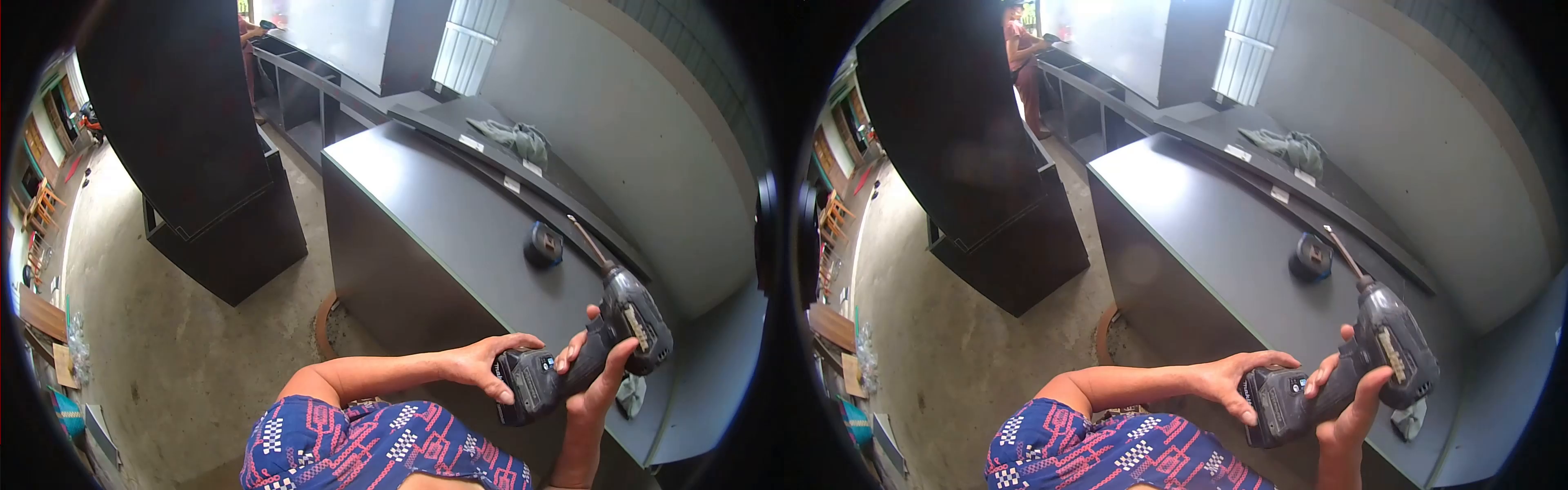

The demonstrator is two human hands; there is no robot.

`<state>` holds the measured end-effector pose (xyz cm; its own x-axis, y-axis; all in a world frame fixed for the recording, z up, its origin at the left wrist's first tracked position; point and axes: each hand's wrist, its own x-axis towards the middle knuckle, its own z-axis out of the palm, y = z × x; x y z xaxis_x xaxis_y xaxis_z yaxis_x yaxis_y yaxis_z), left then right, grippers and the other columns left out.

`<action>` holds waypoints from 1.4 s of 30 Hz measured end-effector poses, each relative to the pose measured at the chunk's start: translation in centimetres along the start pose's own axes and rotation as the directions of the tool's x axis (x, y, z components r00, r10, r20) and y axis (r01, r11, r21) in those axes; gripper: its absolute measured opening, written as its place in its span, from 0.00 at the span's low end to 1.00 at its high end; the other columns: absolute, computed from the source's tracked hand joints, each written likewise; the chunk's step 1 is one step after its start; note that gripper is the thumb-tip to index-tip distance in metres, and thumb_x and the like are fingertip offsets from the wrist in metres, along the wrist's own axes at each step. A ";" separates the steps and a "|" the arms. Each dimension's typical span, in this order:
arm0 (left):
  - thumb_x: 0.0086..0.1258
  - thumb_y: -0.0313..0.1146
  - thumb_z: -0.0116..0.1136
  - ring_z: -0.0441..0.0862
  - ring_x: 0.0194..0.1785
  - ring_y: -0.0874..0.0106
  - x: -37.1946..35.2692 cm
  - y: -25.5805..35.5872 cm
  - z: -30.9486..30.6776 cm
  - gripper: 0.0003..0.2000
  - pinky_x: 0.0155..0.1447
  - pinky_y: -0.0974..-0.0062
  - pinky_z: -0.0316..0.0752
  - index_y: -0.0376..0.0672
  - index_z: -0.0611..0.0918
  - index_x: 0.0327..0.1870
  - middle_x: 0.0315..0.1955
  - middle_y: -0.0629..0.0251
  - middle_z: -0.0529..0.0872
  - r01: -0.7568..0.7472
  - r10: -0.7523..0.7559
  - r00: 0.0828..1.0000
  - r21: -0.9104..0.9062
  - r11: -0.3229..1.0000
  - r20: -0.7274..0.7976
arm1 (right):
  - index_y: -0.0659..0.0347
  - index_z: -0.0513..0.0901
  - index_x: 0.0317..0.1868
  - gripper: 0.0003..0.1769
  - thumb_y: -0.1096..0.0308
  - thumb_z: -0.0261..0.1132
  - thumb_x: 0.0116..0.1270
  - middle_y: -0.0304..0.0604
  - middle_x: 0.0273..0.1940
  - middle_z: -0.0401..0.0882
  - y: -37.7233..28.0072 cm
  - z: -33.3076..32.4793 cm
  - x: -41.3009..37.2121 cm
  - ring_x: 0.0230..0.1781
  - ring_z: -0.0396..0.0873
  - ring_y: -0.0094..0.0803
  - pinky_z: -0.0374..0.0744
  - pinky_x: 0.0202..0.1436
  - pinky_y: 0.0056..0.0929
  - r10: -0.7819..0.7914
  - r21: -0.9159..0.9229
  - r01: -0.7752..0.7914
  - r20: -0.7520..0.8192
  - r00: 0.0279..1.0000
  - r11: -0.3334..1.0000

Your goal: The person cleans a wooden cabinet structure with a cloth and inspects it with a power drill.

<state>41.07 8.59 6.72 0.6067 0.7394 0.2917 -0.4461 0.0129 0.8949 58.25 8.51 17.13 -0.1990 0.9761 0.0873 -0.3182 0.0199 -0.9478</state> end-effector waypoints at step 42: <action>0.58 0.43 0.68 0.82 0.38 0.71 17.3 5.2 -11.6 0.22 0.44 0.73 0.77 0.41 0.82 0.50 0.38 0.60 0.86 0.210 0.578 0.660 0.857 0.471 -0.479 | 0.63 0.68 0.51 0.20 0.65 0.66 0.64 0.39 0.34 0.71 -13.0 -5.9 11.9 0.29 0.72 0.23 0.79 0.26 0.24 -0.075 -0.617 0.079 0.032 0.997 0.783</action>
<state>41.65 29.23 12.49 -0.1726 0.8185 0.5480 0.4806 -0.4156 0.7722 65.48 21.17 28.64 -0.2043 0.9644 0.1678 0.3067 0.2258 -0.9246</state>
